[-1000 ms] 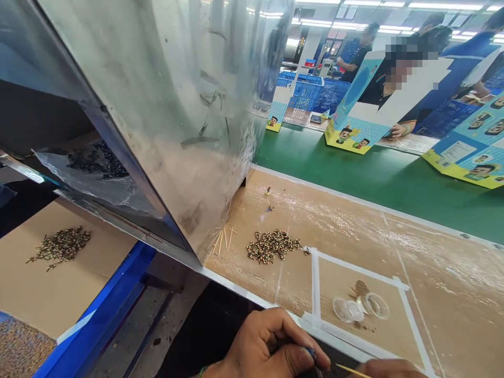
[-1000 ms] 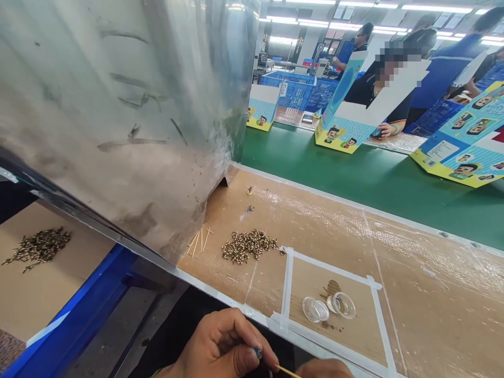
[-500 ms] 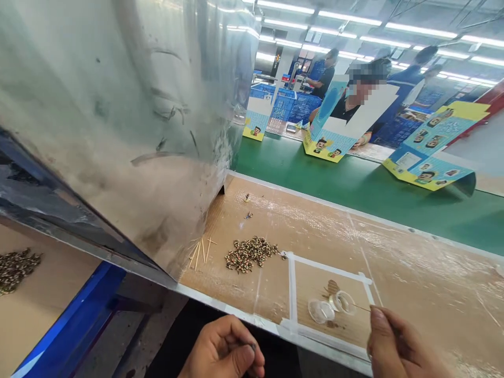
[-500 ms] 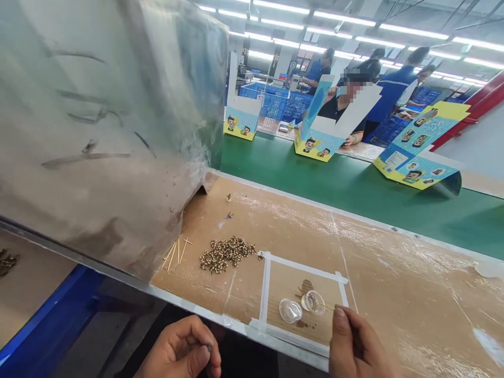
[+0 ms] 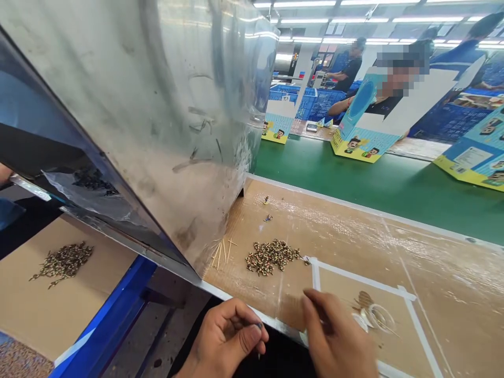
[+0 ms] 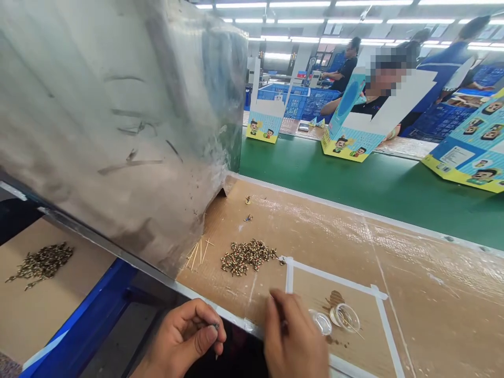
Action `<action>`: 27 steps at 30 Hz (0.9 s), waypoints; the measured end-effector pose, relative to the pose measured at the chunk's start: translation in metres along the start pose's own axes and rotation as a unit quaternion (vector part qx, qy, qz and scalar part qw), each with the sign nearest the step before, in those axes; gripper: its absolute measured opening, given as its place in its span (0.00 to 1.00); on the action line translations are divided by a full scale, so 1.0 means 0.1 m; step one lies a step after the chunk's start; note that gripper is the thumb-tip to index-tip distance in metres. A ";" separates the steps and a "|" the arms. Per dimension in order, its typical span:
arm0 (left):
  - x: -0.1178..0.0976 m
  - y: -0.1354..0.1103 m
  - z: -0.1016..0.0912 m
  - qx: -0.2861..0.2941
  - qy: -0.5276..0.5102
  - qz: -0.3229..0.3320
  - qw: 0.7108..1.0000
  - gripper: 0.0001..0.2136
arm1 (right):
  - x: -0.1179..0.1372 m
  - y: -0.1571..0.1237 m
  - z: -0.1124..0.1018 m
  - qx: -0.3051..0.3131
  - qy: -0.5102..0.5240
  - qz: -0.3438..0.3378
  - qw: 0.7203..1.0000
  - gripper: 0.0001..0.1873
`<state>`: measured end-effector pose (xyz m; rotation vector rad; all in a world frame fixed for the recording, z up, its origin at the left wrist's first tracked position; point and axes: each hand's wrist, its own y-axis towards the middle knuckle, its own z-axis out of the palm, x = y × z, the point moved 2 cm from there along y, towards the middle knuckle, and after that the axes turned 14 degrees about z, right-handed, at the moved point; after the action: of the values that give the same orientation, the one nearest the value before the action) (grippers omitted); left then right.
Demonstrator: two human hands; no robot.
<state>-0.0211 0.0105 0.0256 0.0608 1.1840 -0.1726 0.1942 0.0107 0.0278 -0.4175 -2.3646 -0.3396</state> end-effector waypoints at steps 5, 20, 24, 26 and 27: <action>-0.13 -0.01 0.02 -0.044 0.016 0.024 0.999 0.17 | 0.19 0.36 0.53 0.056 -0.072 0.020 0.996 0.14; 0.03 0.02 -0.04 -0.034 0.021 0.030 0.999 0.16 | 0.08 0.22 0.42 0.121 -0.050 0.083 0.988 0.15; -0.02 0.04 0.01 -0.018 0.007 0.019 1.000 0.16 | 0.16 -0.05 0.26 0.131 0.107 0.120 0.978 0.18; -0.03 0.04 0.04 0.003 -0.028 0.002 1.000 0.18 | 0.23 -0.21 0.18 0.144 0.192 0.133 0.962 0.17; -0.03 0.04 0.06 0.017 -0.049 -0.010 0.999 0.20 | 0.26 -0.28 0.15 0.149 0.228 0.137 0.952 0.16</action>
<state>-0.0165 0.0134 0.0302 0.0695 1.0851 -0.2116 0.1555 -0.0043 0.0312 -0.4591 -1.8368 0.0528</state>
